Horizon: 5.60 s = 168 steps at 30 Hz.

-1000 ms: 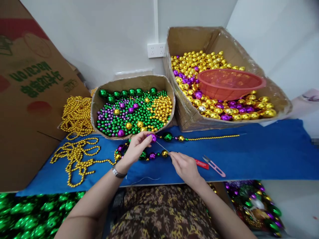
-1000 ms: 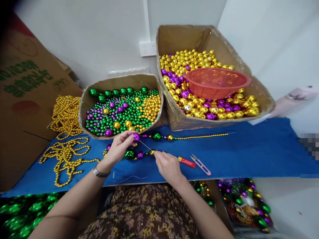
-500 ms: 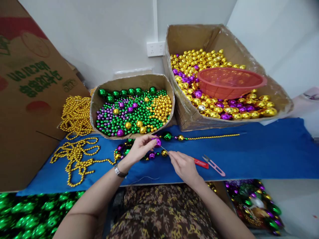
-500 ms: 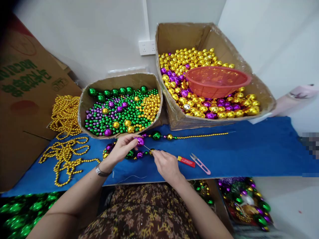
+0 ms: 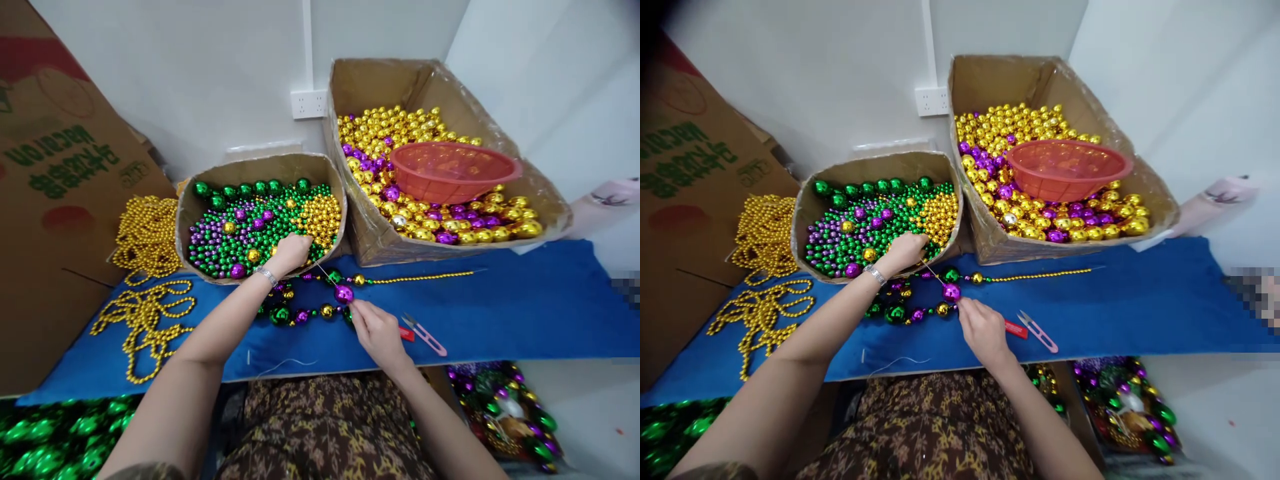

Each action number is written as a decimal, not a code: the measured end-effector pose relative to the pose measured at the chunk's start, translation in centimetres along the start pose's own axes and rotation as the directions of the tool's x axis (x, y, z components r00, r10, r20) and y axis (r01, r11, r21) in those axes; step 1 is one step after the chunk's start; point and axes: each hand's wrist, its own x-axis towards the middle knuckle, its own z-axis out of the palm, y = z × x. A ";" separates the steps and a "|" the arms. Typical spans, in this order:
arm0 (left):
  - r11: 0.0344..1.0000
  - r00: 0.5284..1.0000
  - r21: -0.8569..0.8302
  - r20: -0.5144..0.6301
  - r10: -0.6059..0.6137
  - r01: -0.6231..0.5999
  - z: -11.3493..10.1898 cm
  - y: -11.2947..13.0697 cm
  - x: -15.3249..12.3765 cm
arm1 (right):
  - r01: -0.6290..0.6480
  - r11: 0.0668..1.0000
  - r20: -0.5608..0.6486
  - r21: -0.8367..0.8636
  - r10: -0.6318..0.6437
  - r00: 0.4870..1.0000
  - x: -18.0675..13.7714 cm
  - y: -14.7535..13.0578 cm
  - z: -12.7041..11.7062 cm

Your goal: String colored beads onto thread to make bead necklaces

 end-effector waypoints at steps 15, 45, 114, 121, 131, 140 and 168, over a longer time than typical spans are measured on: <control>0.996 0.987 -0.082 -0.158 0.026 -0.039 -1.4 1.0 -2.4 | -0.131 0.984 -0.011 0.119 0.133 0.991 0.5 0.3 -1.5; 0.914 0.950 -0.394 -0.311 -0.037 -0.094 -2.7 -0.6 -2.0 | -0.227 0.930 0.134 0.289 0.196 0.971 -0.1 0.2 -2.4; 0.380 0.963 -0.885 -0.259 0.076 -0.268 7.6 10.0 -4.6 | -0.272 0.961 0.177 0.048 0.260 0.949 -1.9 6.4 1.3; 0.428 0.928 -0.824 -0.348 0.134 -0.371 5.7 9.7 -4.6 | -0.297 0.937 0.104 0.182 0.282 0.954 0.0 5.2 -2.4; 0.123 0.976 -0.973 -0.180 0.120 -0.194 6.3 12.3 -3.8 | -0.357 0.880 0.001 0.313 0.376 0.927 1.3 4.7 -2.3; 0.085 0.901 -0.996 0.004 0.434 -0.037 8.1 13.5 -2.2 | -0.476 0.728 -0.107 0.494 0.594 0.798 1.6 6.5 -2.2; 0.130 0.981 -0.989 -0.044 0.189 -0.069 4.1 10.9 -3.4 | -0.686 0.338 -0.120 -0.645 0.841 0.527 0.5 22.0 -13.3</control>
